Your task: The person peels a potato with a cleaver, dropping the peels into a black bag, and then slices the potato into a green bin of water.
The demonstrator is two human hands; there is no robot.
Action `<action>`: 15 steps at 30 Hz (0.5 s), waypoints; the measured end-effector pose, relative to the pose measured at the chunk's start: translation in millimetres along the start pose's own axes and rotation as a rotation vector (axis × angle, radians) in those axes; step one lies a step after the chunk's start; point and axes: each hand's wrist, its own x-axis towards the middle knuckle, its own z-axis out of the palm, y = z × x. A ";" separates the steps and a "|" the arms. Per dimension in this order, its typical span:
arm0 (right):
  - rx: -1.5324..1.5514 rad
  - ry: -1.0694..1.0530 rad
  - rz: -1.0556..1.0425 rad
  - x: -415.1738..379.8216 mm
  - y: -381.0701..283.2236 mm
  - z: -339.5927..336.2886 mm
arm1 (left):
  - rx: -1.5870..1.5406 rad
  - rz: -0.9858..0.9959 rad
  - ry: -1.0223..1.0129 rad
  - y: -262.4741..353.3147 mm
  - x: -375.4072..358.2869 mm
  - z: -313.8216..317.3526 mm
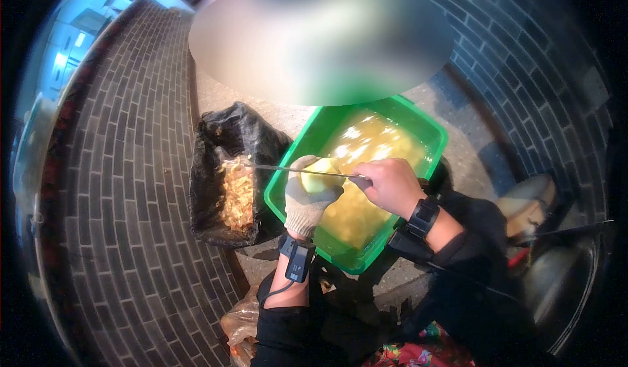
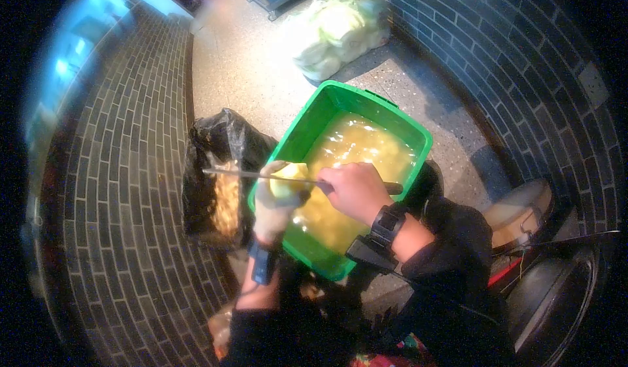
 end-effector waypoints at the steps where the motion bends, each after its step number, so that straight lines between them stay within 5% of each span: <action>1: -0.002 0.000 -0.001 0.1 0.3 1.7 | 0.013 -0.025 -0.016 1.9 0.4 -0.8; 6: 0.013 -0.005 0.030 0.9 -3.1 13.4 | 0.024 -0.130 -0.002 6.4 -2.6 0.5; 12: 0.003 -0.007 0.108 -3.6 -10.9 29.4 | 0.197 -0.019 0.001 7.6 -4.3 -3.8; 15: 0.008 0.007 0.056 -2.1 -12.8 26.7 | -0.113 -0.122 -0.118 -1.5 -1.1 -10.1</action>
